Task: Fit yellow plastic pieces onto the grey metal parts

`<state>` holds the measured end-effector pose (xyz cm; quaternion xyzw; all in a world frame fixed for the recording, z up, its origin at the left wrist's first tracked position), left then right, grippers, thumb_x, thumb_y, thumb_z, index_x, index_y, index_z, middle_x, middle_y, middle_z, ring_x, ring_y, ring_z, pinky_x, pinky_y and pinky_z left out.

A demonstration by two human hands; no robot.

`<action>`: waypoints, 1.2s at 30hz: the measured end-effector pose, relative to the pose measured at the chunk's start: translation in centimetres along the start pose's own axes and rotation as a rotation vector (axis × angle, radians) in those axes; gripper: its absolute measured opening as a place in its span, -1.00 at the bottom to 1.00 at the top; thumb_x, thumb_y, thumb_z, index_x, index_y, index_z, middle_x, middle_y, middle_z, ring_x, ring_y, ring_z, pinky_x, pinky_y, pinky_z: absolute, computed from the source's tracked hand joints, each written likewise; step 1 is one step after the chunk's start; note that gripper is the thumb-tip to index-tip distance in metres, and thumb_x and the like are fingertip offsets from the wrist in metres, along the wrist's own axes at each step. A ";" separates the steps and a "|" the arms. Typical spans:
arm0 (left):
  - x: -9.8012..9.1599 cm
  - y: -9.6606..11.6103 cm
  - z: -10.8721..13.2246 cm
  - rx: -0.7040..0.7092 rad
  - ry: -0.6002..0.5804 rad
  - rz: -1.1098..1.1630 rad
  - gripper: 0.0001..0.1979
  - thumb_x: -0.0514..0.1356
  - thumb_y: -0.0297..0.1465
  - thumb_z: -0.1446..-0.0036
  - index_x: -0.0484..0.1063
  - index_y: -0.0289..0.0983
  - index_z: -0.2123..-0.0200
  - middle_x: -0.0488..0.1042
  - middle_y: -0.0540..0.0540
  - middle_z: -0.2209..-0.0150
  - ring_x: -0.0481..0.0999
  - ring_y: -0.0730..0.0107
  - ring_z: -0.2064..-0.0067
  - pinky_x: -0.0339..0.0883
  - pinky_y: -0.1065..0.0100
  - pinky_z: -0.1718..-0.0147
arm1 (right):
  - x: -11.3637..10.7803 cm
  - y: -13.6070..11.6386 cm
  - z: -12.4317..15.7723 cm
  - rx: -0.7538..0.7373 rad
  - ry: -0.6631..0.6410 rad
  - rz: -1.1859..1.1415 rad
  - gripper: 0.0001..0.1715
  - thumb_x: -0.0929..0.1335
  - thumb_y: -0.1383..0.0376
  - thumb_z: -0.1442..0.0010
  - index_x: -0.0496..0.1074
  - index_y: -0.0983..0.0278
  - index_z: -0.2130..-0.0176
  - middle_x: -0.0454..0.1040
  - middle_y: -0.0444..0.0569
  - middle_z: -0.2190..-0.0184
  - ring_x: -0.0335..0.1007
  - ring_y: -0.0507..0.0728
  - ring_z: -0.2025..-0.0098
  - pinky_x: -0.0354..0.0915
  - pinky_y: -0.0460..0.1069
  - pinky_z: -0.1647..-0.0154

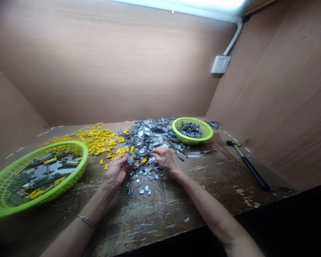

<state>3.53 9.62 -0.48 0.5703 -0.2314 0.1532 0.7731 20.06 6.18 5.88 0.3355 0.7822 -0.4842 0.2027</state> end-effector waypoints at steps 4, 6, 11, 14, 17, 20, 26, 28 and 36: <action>-0.1 0.0 -0.1 0.003 0.004 -0.028 -0.90 0.09 -0.57 0.13 0.27 -0.38 0.43 0.42 -0.11 0.51 0.40 0.43 0.52 0.25 0.45 0.67 | 0.1 -0.2 0.2 -0.001 0.004 -0.002 -0.82 0.26 0.34 0.02 0.45 0.26 0.45 0.46 -0.07 0.47 0.33 0.03 0.40 0.20 -0.10 0.35; -0.1 0.0 0.0 -0.004 0.006 -0.040 -0.89 0.09 -0.59 0.13 0.27 -0.38 0.43 0.42 -0.11 0.51 0.41 0.43 0.52 0.25 0.46 0.67 | 0.1 0.0 0.1 0.016 0.022 -0.027 -0.83 0.26 0.33 0.02 0.45 0.26 0.44 0.46 -0.08 0.46 0.34 0.03 0.41 0.22 -0.09 0.36; -0.1 -0.1 -0.2 -0.023 0.003 -0.062 -0.89 0.08 -0.59 0.13 0.26 -0.37 0.42 0.43 -0.11 0.48 0.42 0.42 0.51 0.28 0.44 0.65 | -5.8 2.9 -2.1 0.200 0.213 0.013 -0.78 0.27 0.26 0.04 0.45 0.29 0.40 0.47 -0.09 0.50 0.35 0.01 0.51 0.24 -0.13 0.52; -0.1 -0.2 -0.2 -0.019 -0.008 -0.031 -0.88 0.08 -0.59 0.13 0.28 -0.37 0.42 0.42 -0.10 0.49 0.41 0.43 0.52 0.27 0.44 0.66 | -14.8 5.5 -3.1 0.393 0.428 0.217 -0.68 0.27 0.24 0.06 0.42 0.44 0.35 0.46 0.04 0.51 0.35 0.03 0.52 0.20 -0.12 0.53; 0.1 0.2 0.0 0.005 -0.027 0.014 -0.88 0.09 -0.59 0.14 0.29 -0.38 0.43 0.41 -0.08 0.54 0.39 0.45 0.55 0.24 0.46 0.67 | -21.6 6.7 -3.8 0.472 0.559 0.402 -0.29 0.35 0.12 0.25 0.29 0.60 0.19 0.38 0.33 0.33 0.32 0.22 0.29 0.16 -0.02 0.42; -0.2 0.9 -0.2 0.034 -0.013 0.053 -0.91 0.09 -0.57 0.14 0.28 -0.38 0.45 0.40 -0.08 0.55 0.39 0.45 0.55 0.23 0.46 0.66 | -20.7 6.0 -5.0 0.336 0.496 0.463 -0.35 0.31 0.10 0.18 0.30 0.49 0.15 0.36 0.23 0.25 0.30 0.19 0.23 0.13 -0.02 0.33; -1.6 1.7 -1.0 0.088 0.070 0.052 -0.91 0.10 -0.51 0.14 0.24 -0.35 0.46 0.40 -0.08 0.57 0.36 0.44 0.59 0.19 0.44 0.69 | -5.3 1.7 -4.0 -0.002 -0.016 0.246 -0.74 0.28 0.22 0.04 0.43 0.31 0.35 0.44 -0.06 0.41 0.32 0.03 0.39 0.20 -0.10 0.35; -1.7 1.5 -1.1 0.091 0.072 0.046 -0.91 0.10 -0.50 0.15 0.25 -0.35 0.46 0.40 -0.08 0.57 0.37 0.44 0.58 0.19 0.45 0.70 | -1.7 0.9 -3.5 -0.034 -0.102 0.244 -0.76 0.27 0.24 0.02 0.44 0.30 0.37 0.43 -0.06 0.42 0.30 0.02 0.39 0.19 -0.09 0.36; -0.8 0.3 -0.7 0.055 0.026 0.016 -0.88 0.12 -0.47 0.16 0.25 -0.37 0.47 0.38 -0.07 0.58 0.35 0.47 0.59 0.18 0.47 0.70 | 5.2 -0.3 -2.5 -0.095 -0.259 0.335 -0.83 0.27 0.31 0.02 0.42 0.32 0.50 0.36 -0.01 0.46 0.23 0.02 0.42 0.11 -0.12 0.47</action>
Point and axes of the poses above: each hand's wrist, its own z-axis away from the middle knuckle, its own x-axis out of the palm, y = z × x, the point moved 9 cm from there along -z, towards the middle knuckle
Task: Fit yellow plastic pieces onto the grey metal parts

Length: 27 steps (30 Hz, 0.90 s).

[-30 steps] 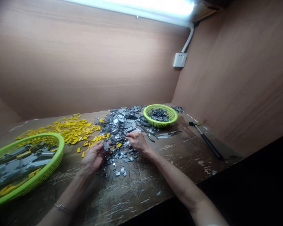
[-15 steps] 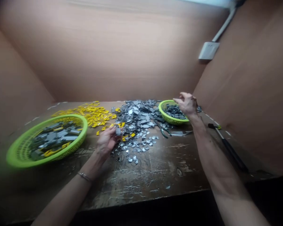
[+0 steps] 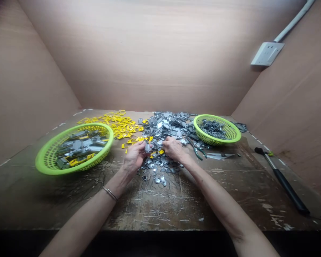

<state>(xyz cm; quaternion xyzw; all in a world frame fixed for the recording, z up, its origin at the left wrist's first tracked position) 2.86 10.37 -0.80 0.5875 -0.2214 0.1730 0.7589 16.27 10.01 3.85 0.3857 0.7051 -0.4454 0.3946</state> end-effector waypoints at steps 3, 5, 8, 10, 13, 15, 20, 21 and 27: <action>0.3 -0.3 0.2 -0.027 -0.004 -0.001 -0.88 0.12 -0.47 0.17 0.25 -0.38 0.46 0.37 -0.06 0.59 0.34 0.48 0.59 0.17 0.48 0.70 | -0.1 0.3 0.1 0.038 0.044 -0.041 -0.77 0.22 0.37 -0.02 0.41 0.36 0.55 0.37 0.01 0.49 0.24 0.02 0.43 0.14 -0.10 0.44; 0.4 -0.4 0.4 -0.040 -0.001 -0.007 -0.88 0.12 -0.48 0.17 0.25 -0.38 0.47 0.37 -0.07 0.59 0.35 0.48 0.59 0.16 0.48 0.70 | -1.0 1.4 0.3 0.133 0.107 -0.215 -0.79 0.21 0.36 -0.03 0.41 0.36 0.49 0.39 0.00 0.50 0.27 0.02 0.45 0.19 -0.09 0.44; 0.6 -0.7 0.7 -0.052 -0.013 -0.004 -0.88 0.13 -0.48 0.17 0.25 -0.38 0.46 0.36 -0.06 0.59 0.35 0.47 0.58 0.17 0.48 0.70 | -1.1 4.5 1.3 0.410 0.198 -0.772 -0.84 0.29 0.32 0.05 0.39 0.38 0.45 0.39 -0.04 0.60 0.30 0.02 0.57 0.27 -0.06 0.54; 1.1 -1.0 0.8 -0.064 -0.053 0.002 -0.87 0.13 -0.48 0.16 0.25 -0.38 0.46 0.36 -0.05 0.59 0.35 0.48 0.58 0.18 0.47 0.69 | -0.7 5.3 2.0 0.509 0.212 -0.983 -0.84 0.32 0.31 0.09 0.37 0.40 0.48 0.37 -0.07 0.66 0.31 0.02 0.62 0.31 -0.04 0.58; 2.0 -1.6 1.2 -0.103 -0.133 0.019 -0.88 0.13 -0.49 0.16 0.25 -0.38 0.46 0.37 -0.07 0.57 0.35 0.48 0.57 0.22 0.45 0.66 | -0.5 5.1 2.5 0.505 0.221 -1.145 -0.79 0.36 0.33 0.14 0.37 0.40 0.42 0.39 -0.07 0.64 0.35 0.04 0.58 0.36 0.00 0.54; 2.6 -2.1 1.5 -0.139 -0.173 0.036 -0.89 0.13 -0.51 0.15 0.24 -0.38 0.46 0.36 -0.07 0.56 0.36 0.47 0.56 0.25 0.42 0.62 | -0.1 4.4 2.8 0.496 0.205 -1.282 -0.71 0.38 0.33 0.18 0.37 0.40 0.35 0.41 -0.07 0.62 0.36 0.05 0.56 0.38 0.02 0.52; 3.6 -2.8 2.1 -0.189 -0.270 0.085 -0.83 0.11 -0.53 0.13 0.24 -0.38 0.37 0.37 -0.10 0.49 0.36 0.49 0.55 0.30 0.35 0.56 | -0.3 2.2 3.4 0.444 0.173 -1.333 -0.69 0.38 0.30 0.18 0.40 0.40 0.34 0.43 -0.05 0.58 0.37 0.07 0.54 0.36 0.03 0.48; 3.7 -2.8 2.1 -0.186 -0.281 0.095 -0.80 0.11 -0.53 0.13 0.23 -0.37 0.33 0.37 -0.11 0.47 0.36 0.47 0.54 0.30 0.33 0.55 | -0.6 1.7 3.4 0.420 0.178 -1.308 -0.68 0.37 0.29 0.16 0.40 0.39 0.33 0.43 -0.04 0.55 0.37 0.06 0.54 0.35 0.03 0.47; 3.7 -2.5 2.0 -0.162 -0.285 0.138 -0.75 0.12 -0.53 0.13 0.23 -0.34 0.29 0.38 -0.11 0.42 0.39 0.40 0.49 0.32 0.24 0.52 | -3.1 -1.0 3.6 0.154 0.230 -0.905 -0.79 0.30 0.32 0.07 0.43 0.30 0.35 0.40 -0.05 0.40 0.34 0.04 0.39 0.28 -0.03 0.32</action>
Point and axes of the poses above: each hand's wrist, its own z-axis away from the middle knuckle, its own x-axis out of the palm, y = z × x, the point moved 9 cm from there along -z, towards the middle knuckle
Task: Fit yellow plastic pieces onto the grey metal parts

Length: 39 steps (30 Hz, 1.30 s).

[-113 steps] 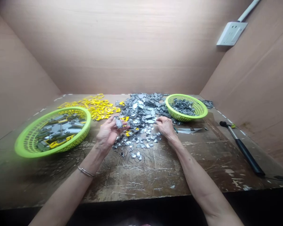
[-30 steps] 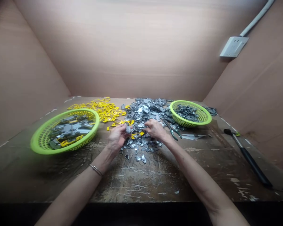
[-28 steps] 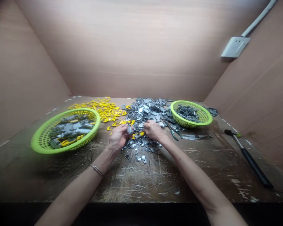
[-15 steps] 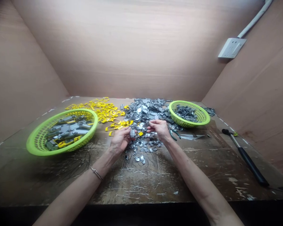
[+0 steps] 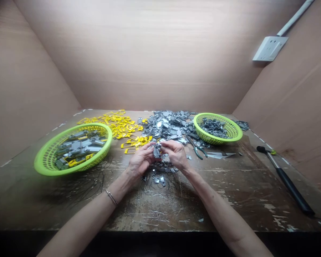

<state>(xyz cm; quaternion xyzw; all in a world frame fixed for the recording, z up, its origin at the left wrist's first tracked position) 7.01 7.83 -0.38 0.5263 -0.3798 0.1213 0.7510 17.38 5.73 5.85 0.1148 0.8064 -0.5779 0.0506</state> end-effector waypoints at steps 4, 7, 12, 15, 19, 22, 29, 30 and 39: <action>-0.2 0.0 0.0 -0.005 0.026 -0.020 -0.76 0.14 -0.52 0.14 0.24 -0.34 0.30 0.38 -0.09 0.46 0.40 0.40 0.49 0.32 0.25 0.50 | 0.7 -0.9 0.4 -0.152 -0.075 0.186 -0.73 0.26 0.39 0.02 0.42 0.24 0.27 0.39 -0.07 0.38 0.29 0.03 0.33 0.25 -0.06 0.31; -0.3 -0.1 0.1 -0.009 0.039 -0.038 -0.75 0.15 -0.51 0.15 0.25 -0.34 0.30 0.38 -0.07 0.50 0.38 0.44 0.52 0.33 0.26 0.50 | 1.0 -1.4 0.6 -0.227 -0.107 0.287 -0.73 0.24 0.43 0.02 0.43 0.23 0.29 0.38 -0.08 0.40 0.28 0.02 0.35 0.23 -0.09 0.33; -0.5 0.0 0.0 0.002 0.044 -0.055 -0.76 0.15 -0.51 0.16 0.27 -0.34 0.32 0.38 -0.07 0.50 0.39 0.42 0.50 0.33 0.26 0.50 | 1.7 -2.3 1.0 -0.336 -0.165 0.456 -0.67 0.21 0.44 -0.01 0.40 0.20 0.23 0.35 -0.08 0.44 0.24 -0.01 0.42 0.19 -0.11 0.41; -0.5 0.0 0.0 -0.005 0.054 -0.052 -0.76 0.16 -0.52 0.17 0.28 -0.35 0.33 0.39 -0.08 0.51 0.39 0.41 0.50 0.32 0.26 0.50 | 1.8 -2.2 1.0 -0.347 -0.190 0.449 -0.71 0.21 0.44 -0.01 0.42 0.21 0.29 0.34 -0.07 0.43 0.24 0.00 0.42 0.19 -0.11 0.41; -0.5 0.2 0.1 0.003 0.069 -0.052 -0.78 0.16 -0.51 0.17 0.28 -0.35 0.35 0.39 -0.09 0.49 0.40 0.40 0.50 0.33 0.26 0.51 | 1.0 -1.7 0.6 -0.242 -0.139 0.282 -0.77 0.26 0.43 0.02 0.43 0.26 0.32 0.36 -0.07 0.42 0.26 0.01 0.38 0.21 -0.09 0.36; -0.5 0.3 0.2 0.012 0.081 -0.056 -0.79 0.16 -0.51 0.17 0.28 -0.36 0.36 0.39 -0.09 0.47 0.40 0.40 0.51 0.33 0.25 0.52 | 0.7 -1.7 0.4 -0.187 -0.122 0.203 -0.78 0.27 0.43 0.04 0.42 0.27 0.33 0.36 -0.07 0.42 0.27 0.02 0.37 0.22 -0.08 0.35; -0.6 0.3 0.0 0.025 0.076 -0.050 -0.76 0.19 -0.50 0.20 0.28 -0.36 0.36 0.38 -0.07 0.50 0.38 0.44 0.52 0.33 0.26 0.51 | 1.4 -1.7 0.6 -0.192 -0.158 0.208 -0.80 0.29 0.39 0.05 0.44 0.25 0.34 0.38 -0.08 0.41 0.28 0.02 0.36 0.22 -0.08 0.31; -0.6 0.3 0.0 0.028 0.071 -0.049 -0.76 0.19 -0.49 0.20 0.28 -0.36 0.36 0.38 -0.07 0.49 0.38 0.44 0.51 0.33 0.27 0.51 | 1.4 -1.6 0.6 -0.195 -0.162 0.212 -0.80 0.29 0.39 0.04 0.44 0.26 0.34 0.38 -0.07 0.42 0.28 0.02 0.36 0.22 -0.08 0.32; -0.7 0.5 0.1 0.046 0.097 -0.048 -0.77 0.19 -0.50 0.21 0.27 -0.36 0.38 0.37 -0.06 0.51 0.38 0.42 0.52 0.31 0.29 0.53 | 1.9 -1.7 0.8 -0.250 -0.185 0.228 -0.81 0.27 0.38 0.02 0.44 0.25 0.35 0.39 -0.08 0.42 0.29 0.01 0.38 0.23 -0.08 0.34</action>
Point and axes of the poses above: each hand's wrist, its own z-axis away from the middle knuckle, its own x-axis out of the palm, y = z × x, the point moved 9 cm from there along -z, towards the middle knuckle
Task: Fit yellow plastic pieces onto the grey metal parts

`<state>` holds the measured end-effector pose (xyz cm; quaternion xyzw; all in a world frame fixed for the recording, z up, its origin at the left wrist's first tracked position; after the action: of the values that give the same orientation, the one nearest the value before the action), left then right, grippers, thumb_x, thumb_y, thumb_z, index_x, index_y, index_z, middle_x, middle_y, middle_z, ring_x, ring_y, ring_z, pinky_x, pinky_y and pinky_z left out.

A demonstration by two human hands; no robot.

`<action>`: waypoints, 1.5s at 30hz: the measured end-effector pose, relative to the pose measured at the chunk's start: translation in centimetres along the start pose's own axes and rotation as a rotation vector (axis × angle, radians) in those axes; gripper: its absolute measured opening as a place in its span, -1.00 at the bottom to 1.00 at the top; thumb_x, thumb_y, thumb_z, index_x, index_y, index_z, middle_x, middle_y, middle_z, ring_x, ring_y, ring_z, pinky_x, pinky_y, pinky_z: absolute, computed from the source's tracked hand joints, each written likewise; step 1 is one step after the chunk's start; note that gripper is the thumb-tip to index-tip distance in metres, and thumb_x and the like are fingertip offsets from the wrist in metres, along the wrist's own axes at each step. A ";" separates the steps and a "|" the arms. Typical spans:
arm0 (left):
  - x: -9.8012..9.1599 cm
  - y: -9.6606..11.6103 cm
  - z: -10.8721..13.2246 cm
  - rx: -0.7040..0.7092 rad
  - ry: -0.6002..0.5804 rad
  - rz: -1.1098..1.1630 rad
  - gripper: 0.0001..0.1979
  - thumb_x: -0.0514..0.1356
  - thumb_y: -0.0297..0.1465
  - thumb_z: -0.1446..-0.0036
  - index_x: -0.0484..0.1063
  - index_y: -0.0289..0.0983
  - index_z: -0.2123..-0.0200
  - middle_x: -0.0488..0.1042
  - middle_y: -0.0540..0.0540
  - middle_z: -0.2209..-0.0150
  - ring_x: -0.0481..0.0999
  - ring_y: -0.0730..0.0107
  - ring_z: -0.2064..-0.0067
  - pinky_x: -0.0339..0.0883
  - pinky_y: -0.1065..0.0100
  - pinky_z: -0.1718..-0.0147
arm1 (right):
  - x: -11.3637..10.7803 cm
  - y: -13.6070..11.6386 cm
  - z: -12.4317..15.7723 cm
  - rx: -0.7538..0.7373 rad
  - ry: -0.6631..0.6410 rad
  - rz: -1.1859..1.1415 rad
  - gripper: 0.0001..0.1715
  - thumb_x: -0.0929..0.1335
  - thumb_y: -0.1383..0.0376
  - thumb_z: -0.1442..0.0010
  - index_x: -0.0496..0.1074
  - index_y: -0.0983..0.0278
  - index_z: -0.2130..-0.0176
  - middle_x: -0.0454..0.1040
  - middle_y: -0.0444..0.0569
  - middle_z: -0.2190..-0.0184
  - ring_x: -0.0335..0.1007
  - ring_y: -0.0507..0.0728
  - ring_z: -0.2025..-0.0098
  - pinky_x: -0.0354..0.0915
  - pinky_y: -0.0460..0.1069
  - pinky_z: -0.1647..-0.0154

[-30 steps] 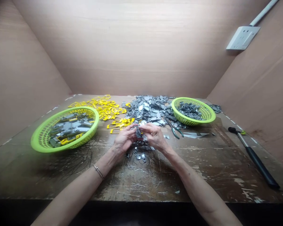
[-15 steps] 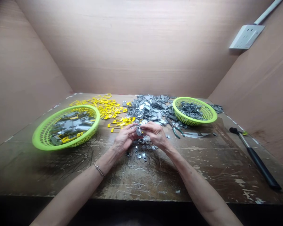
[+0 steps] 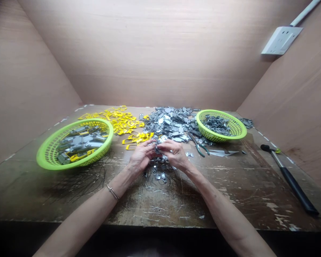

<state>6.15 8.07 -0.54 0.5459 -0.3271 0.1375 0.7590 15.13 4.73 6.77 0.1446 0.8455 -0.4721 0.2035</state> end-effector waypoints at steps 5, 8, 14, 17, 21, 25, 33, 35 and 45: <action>-0.1 -0.1 0.0 -0.006 0.010 -0.001 -0.77 0.20 -0.50 0.22 0.28 -0.35 0.39 0.37 -0.06 0.50 0.38 0.42 0.51 0.31 0.30 0.55 | 0.1 -0.1 0.0 -0.013 0.003 0.018 -0.80 0.26 0.38 0.01 0.43 0.23 0.34 0.39 -0.08 0.41 0.30 0.02 0.37 0.23 -0.08 0.34; -0.2 0.0 0.0 0.000 0.027 -0.005 -0.77 0.21 -0.51 0.23 0.28 -0.35 0.40 0.37 -0.06 0.50 0.38 0.43 0.52 0.30 0.32 0.56 | 0.3 -0.1 0.1 -0.039 -0.006 0.047 -0.78 0.25 0.39 0.01 0.43 0.23 0.34 0.39 -0.08 0.41 0.29 0.01 0.38 0.23 -0.09 0.35; -0.5 0.1 0.0 0.006 0.059 -0.027 -0.76 0.22 -0.51 0.25 0.29 -0.36 0.40 0.37 -0.05 0.53 0.37 0.45 0.53 0.29 0.36 0.57 | 0.7 -0.2 0.2 -0.083 -0.031 0.099 -0.75 0.23 0.41 0.00 0.43 0.20 0.33 0.38 -0.09 0.42 0.29 0.01 0.39 0.22 -0.09 0.36; -0.5 0.1 0.0 0.010 0.061 -0.037 -0.75 0.22 -0.51 0.25 0.29 -0.36 0.40 0.37 -0.05 0.52 0.36 0.46 0.54 0.29 0.35 0.58 | 0.8 -0.4 0.3 -0.103 -0.040 0.118 -0.74 0.22 0.41 -0.01 0.42 0.20 0.32 0.38 -0.09 0.41 0.28 0.01 0.40 0.22 -0.10 0.38; -0.5 0.1 0.0 0.015 0.058 -0.040 -0.76 0.21 -0.51 0.25 0.28 -0.36 0.39 0.36 -0.05 0.51 0.37 0.45 0.54 0.29 0.34 0.60 | 0.9 -0.6 0.3 -0.120 -0.046 0.135 -0.74 0.22 0.41 -0.01 0.42 0.22 0.32 0.38 -0.07 0.42 0.28 0.01 0.41 0.21 -0.10 0.39; -0.5 0.1 0.0 0.006 0.059 -0.037 -0.76 0.21 -0.51 0.25 0.28 -0.36 0.39 0.36 -0.05 0.53 0.37 0.45 0.54 0.29 0.34 0.58 | 0.9 -0.5 0.3 -0.118 -0.046 0.141 -0.74 0.21 0.40 -0.02 0.42 0.20 0.31 0.39 -0.07 0.41 0.28 0.01 0.42 0.21 -0.09 0.40; -0.4 0.2 0.1 0.010 0.059 -0.044 -0.77 0.21 -0.52 0.24 0.28 -0.37 0.40 0.35 -0.04 0.54 0.38 0.45 0.53 0.30 0.35 0.57 | 1.0 -1.0 0.3 -0.155 -0.055 0.161 -0.74 0.21 0.40 -0.03 0.42 0.20 0.31 0.38 -0.07 0.43 0.27 0.01 0.42 0.20 -0.10 0.42; -0.4 0.2 0.1 0.007 0.063 -0.045 -0.77 0.20 -0.53 0.23 0.28 -0.37 0.40 0.35 -0.04 0.54 0.38 0.45 0.54 0.29 0.36 0.58 | 1.1 -1.1 0.4 -0.165 -0.068 0.175 -0.73 0.20 0.40 -0.03 0.41 0.21 0.30 0.37 -0.06 0.42 0.26 0.01 0.41 0.19 -0.10 0.41; -0.1 0.4 0.1 0.007 0.034 -0.037 -0.76 0.19 -0.52 0.23 0.27 -0.36 0.38 0.36 -0.04 0.53 0.38 0.43 0.53 0.30 0.33 0.57 | 0.7 -1.1 0.4 -0.185 -0.049 0.184 -0.74 0.20 0.41 -0.03 0.41 0.24 0.30 0.36 -0.05 0.42 0.26 0.01 0.41 0.20 -0.10 0.41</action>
<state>5.81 8.12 -0.34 0.5521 -0.3038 0.1340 0.7648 14.12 3.84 7.05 0.1903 0.8634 -0.3747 0.2791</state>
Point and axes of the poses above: each hand's wrist, its own z-axis away from the middle knuckle, its own x-axis out of the palm, y = z × x, the point moved 9 cm from there along -z, towards the middle knuckle
